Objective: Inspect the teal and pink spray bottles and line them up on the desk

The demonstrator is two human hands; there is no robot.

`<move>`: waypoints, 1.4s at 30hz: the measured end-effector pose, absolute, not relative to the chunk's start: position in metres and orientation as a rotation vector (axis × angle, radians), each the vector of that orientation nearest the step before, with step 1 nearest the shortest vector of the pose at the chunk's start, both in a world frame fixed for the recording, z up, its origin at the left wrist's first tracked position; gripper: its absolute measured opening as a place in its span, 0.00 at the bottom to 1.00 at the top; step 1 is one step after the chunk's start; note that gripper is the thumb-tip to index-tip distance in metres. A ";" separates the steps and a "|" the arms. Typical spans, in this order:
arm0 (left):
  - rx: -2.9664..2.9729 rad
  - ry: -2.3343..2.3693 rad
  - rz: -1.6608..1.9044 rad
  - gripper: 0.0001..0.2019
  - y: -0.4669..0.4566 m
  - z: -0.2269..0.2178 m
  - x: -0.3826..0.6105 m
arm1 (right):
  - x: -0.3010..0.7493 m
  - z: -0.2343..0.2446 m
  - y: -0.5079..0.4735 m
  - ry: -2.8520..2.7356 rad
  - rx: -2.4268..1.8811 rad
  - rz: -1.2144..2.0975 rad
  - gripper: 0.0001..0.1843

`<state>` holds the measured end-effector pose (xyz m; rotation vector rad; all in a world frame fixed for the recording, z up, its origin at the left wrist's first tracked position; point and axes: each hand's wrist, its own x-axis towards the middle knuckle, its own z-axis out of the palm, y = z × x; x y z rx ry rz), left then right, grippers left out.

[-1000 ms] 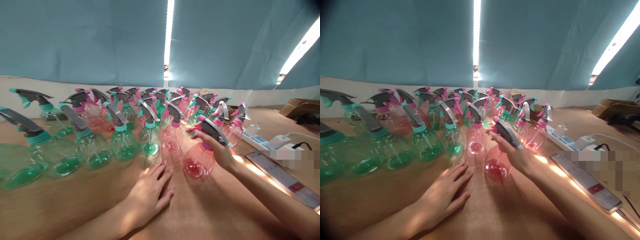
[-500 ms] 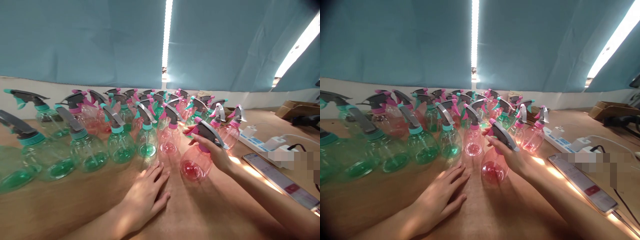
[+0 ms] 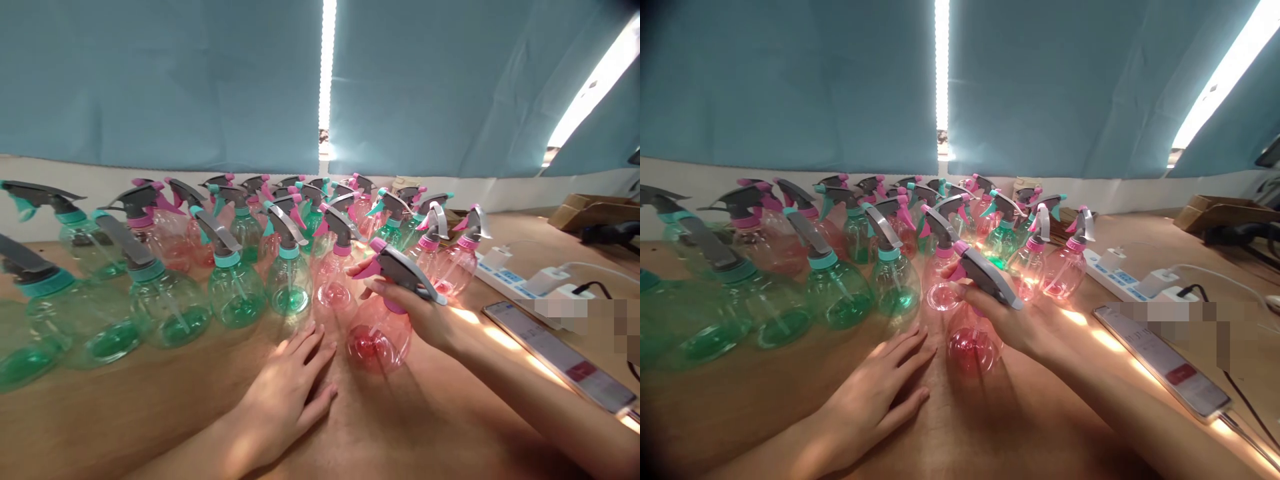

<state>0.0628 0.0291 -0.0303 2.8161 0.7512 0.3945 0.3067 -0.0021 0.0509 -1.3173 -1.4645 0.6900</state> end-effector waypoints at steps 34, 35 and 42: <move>2.835 0.755 0.308 0.24 0.026 -0.023 0.064 | 0.296 0.060 -0.003 -1.379 -1.279 0.667 0.12; 2.837 0.759 0.304 0.24 0.025 -0.023 0.064 | 0.295 0.060 -0.002 -1.376 -1.261 0.678 0.12; 2.838 0.757 0.314 0.24 0.027 -0.025 0.064 | 0.299 0.054 -0.002 -1.393 -1.222 0.685 0.10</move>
